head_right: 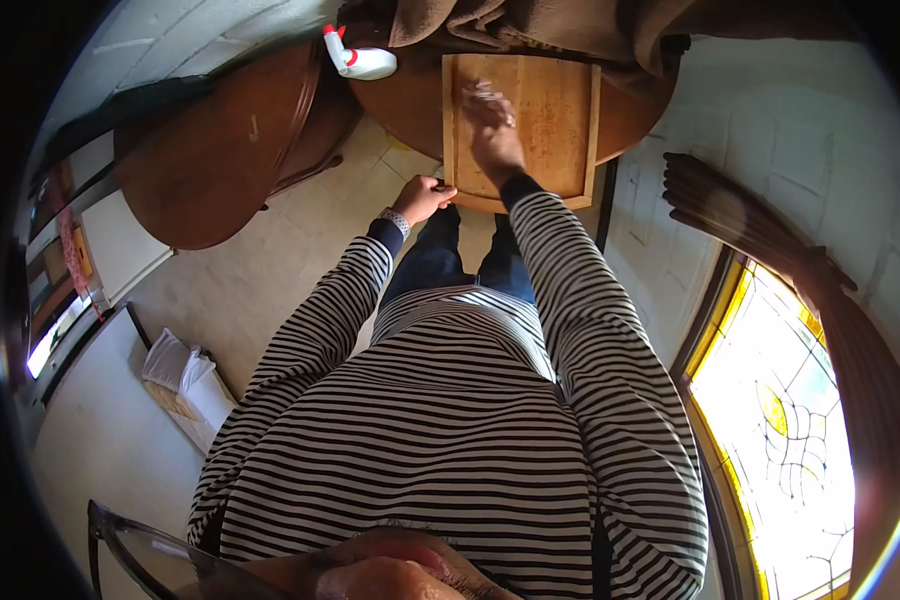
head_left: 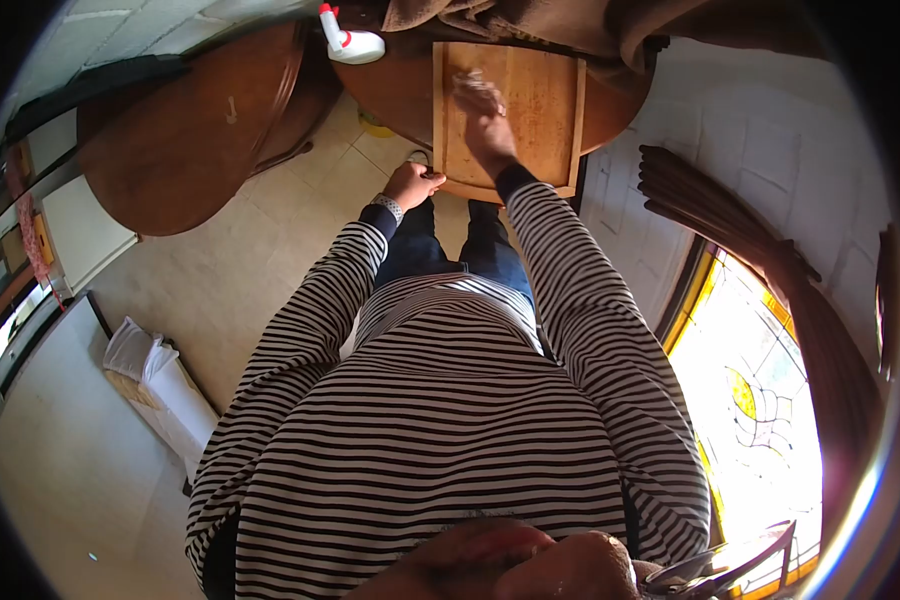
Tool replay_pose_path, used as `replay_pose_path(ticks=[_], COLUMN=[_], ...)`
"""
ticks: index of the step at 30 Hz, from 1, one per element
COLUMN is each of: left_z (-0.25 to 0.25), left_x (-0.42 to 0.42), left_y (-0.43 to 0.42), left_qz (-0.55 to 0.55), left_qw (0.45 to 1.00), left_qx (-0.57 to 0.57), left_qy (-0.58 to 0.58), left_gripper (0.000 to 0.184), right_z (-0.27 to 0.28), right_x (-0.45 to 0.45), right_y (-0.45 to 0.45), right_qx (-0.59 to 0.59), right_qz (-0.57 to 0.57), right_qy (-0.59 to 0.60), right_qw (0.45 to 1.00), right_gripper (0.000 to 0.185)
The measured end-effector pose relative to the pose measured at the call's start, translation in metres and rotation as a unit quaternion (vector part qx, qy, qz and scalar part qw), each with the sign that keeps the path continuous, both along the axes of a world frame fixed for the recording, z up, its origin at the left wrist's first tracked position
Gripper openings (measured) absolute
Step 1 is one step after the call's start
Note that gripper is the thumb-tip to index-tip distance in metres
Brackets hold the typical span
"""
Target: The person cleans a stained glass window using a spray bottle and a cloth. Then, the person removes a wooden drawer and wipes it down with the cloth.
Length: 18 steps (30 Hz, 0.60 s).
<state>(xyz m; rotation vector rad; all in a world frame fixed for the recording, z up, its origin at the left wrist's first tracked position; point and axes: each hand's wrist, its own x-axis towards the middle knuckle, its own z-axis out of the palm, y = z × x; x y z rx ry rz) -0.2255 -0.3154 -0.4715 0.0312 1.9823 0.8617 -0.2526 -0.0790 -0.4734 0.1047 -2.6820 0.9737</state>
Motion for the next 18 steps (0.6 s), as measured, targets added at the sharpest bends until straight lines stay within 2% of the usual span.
replay_pose_path(ticks=[2,5,7,9,11,12,15,18], left_z=[-0.005,-0.009,0.012,0.009,0.008,0.009,0.012,0.000], left_x=[0.000,0.002,-0.003,-0.003,-0.001,-0.002,-0.001,0.001], left_y=[0.001,0.001,0.004,0.003,0.003,0.004,0.003,0.001], left_qz=[0.010,0.028,0.022,0.024,0.028,0.031,0.036,0.031], left_qw=[1.000,0.999,1.000,1.000,0.999,0.999,0.999,0.999], left_qx=[0.010,0.020,0.000,0.005,0.008,0.008,0.011,0.003], left_qy=[-0.003,-0.006,-0.018,-0.016,-0.018,-0.020,-0.026,-0.017], left_gripper=[0.044,0.042,0.040,0.040,0.040,0.040,0.040,0.043], right_z=[0.001,0.010,0.012,0.016,0.022,0.023,0.030,0.018], right_x=[0.004,0.024,0.038,0.048,0.058,0.059,0.069,0.065], right_y=[-0.009,0.004,0.022,0.050,0.079,0.093,0.117,0.117], right_qx=[0.005,0.013,0.038,0.045,0.073,0.095,0.059,0.068], right_qz=[0.017,0.038,0.007,-0.034,-0.072,-0.077,-0.107,-0.123], right_qy=[-0.001,-0.063,-0.102,-0.110,-0.103,-0.052,-0.077,-0.074], right_qw=[1.000,0.997,0.994,0.992,0.989,0.991,0.989,0.987], right_gripper=[0.049,0.043,0.051,0.056,0.061,0.064,0.063,0.054])
